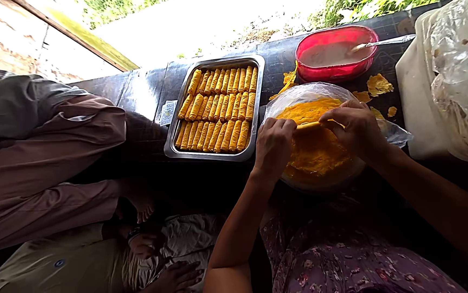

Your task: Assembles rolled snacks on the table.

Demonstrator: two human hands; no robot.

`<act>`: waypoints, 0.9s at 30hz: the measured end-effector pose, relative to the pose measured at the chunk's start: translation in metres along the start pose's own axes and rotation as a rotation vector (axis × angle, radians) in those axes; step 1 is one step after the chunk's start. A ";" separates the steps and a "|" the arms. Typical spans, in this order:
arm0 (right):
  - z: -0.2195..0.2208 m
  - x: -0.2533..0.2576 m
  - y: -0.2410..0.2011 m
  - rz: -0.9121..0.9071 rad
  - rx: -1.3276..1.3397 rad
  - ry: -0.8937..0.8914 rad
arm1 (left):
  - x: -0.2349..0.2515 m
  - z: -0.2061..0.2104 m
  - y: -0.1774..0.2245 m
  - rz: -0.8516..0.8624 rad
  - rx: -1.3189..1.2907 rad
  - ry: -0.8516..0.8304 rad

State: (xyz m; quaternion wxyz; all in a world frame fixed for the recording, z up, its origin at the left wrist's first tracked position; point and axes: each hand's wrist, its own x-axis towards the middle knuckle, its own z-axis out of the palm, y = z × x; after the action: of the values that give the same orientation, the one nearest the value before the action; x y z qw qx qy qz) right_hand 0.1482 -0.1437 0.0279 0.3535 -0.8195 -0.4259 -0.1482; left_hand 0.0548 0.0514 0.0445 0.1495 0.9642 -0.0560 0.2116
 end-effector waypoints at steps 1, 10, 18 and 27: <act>0.000 0.004 0.003 0.008 0.008 -0.001 | 0.003 0.000 -0.004 -0.006 -0.002 -0.016; 0.008 0.013 0.017 0.050 -0.008 -0.087 | 0.016 0.009 -0.016 -0.053 -0.063 -0.096; 0.004 0.005 -0.001 -0.119 -0.157 -0.081 | 0.014 0.005 -0.013 0.086 -0.134 -0.101; 0.001 0.020 0.007 -0.017 0.069 -0.098 | 0.049 -0.024 -0.023 -0.416 -0.705 -0.391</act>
State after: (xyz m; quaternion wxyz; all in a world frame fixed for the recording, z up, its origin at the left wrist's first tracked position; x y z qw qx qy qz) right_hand 0.1661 -0.1338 0.0352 0.3591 -0.8093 -0.4547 -0.0960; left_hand 0.0938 0.0787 0.0796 0.4945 0.8671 0.0434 -0.0408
